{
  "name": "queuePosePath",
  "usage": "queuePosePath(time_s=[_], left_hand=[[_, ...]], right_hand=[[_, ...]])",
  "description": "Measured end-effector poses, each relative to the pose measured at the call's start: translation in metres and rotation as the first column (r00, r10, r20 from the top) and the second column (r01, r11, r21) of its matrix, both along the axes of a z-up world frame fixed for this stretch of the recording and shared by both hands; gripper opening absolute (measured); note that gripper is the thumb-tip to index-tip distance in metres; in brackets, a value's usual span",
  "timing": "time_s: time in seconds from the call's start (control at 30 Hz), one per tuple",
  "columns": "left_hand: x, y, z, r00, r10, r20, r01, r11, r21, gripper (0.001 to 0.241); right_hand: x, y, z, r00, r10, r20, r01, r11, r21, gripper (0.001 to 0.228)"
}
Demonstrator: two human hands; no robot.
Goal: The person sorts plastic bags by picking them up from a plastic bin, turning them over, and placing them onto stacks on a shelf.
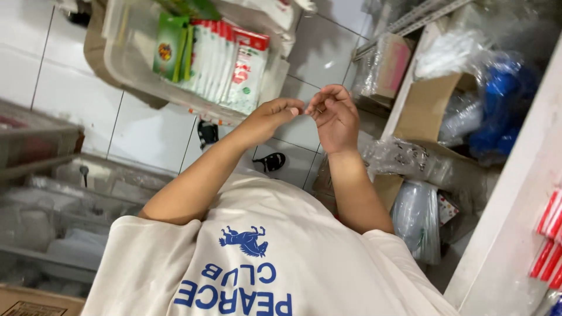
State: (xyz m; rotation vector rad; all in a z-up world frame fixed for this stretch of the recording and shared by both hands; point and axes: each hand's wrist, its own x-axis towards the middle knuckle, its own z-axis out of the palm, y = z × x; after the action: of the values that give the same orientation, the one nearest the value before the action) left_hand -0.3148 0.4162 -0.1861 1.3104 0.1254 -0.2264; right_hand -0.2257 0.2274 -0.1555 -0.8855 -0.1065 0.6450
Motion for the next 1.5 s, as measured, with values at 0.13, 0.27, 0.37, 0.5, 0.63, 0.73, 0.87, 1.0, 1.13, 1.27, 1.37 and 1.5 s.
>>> queuePosePath(time_s=[0.13, 0.27, 0.37, 0.5, 0.63, 0.73, 0.87, 1.0, 1.13, 1.27, 1.37, 1.5], left_hand=[[-0.018, 0.047, -0.055, 0.962, 0.078, -0.263, -0.083, 0.996, -0.010, 0.046], [-0.030, 0.112, -0.158, 0.917, 0.229, -0.328, -0.239, 0.971, 0.009, 0.045], [-0.020, 0.157, -0.255, 0.815, 0.394, -0.425, -0.412, 0.910, 0.054, 0.040], [0.007, 0.208, -0.324, 0.736, 0.491, -0.466, -0.527, 0.848, 0.061, 0.037], [0.037, 0.239, -0.340, 0.738, 0.498, -0.456, -0.496, 0.858, 0.133, 0.040], [0.037, 0.251, -0.334, 0.739, 0.487, -0.465, -0.472, 0.867, 0.158, 0.043], [0.026, 0.260, -0.331, 0.676, 0.464, -0.572, -0.497, 0.861, 0.111, 0.047], [0.008, 0.263, -0.342, 0.614, 0.485, -0.622, -0.662, 0.746, -0.072, 0.044], [-0.004, 0.268, -0.350, 0.617, 0.511, -0.598, -0.725, 0.665, -0.179, 0.039], [-0.009, 0.280, -0.349, 0.629, 0.532, -0.567, -0.736, 0.642, -0.215, 0.034], [-0.015, 0.286, -0.339, 0.624, 0.497, -0.604, -0.698, 0.701, -0.144, 0.034], [-0.012, 0.288, -0.331, 0.645, 0.475, -0.599, -0.662, 0.739, -0.127, 0.033]], right_hand=[[0.009, 0.055, -0.056, 0.988, 0.042, -0.149, -0.065, 0.986, -0.155, 0.019], [0.017, 0.129, -0.126, 0.954, 0.087, -0.287, -0.163, 0.953, -0.254, 0.023], [0.013, 0.175, -0.180, 0.911, 0.079, -0.405, -0.242, 0.897, -0.369, 0.030], [0.016, 0.239, -0.243, 0.879, 0.050, -0.474, -0.312, 0.811, -0.494, 0.034], [0.025, 0.284, -0.297, 0.882, 0.001, -0.472, -0.325, 0.726, -0.606, 0.039], [0.029, 0.312, -0.342, 0.895, -0.039, -0.445, -0.301, 0.684, -0.664, 0.046], [0.025, 0.346, -0.385, 0.934, -0.056, -0.353, -0.252, 0.597, -0.762, 0.054], [0.020, 0.382, -0.400, 0.944, -0.167, -0.283, -0.193, 0.417, -0.888, 0.053], [0.023, 0.412, -0.400, 0.909, -0.138, -0.393, -0.324, 0.357, -0.876, 0.028], [0.028, 0.417, -0.401, 0.915, 0.116, -0.385, -0.399, 0.146, -0.905, 0.014], [0.027, 0.400, -0.401, 0.881, 0.226, -0.416, -0.462, 0.222, -0.859, 0.017], [0.022, 0.397, -0.406, 0.855, 0.043, -0.517, -0.447, 0.567, -0.692, 0.026]])
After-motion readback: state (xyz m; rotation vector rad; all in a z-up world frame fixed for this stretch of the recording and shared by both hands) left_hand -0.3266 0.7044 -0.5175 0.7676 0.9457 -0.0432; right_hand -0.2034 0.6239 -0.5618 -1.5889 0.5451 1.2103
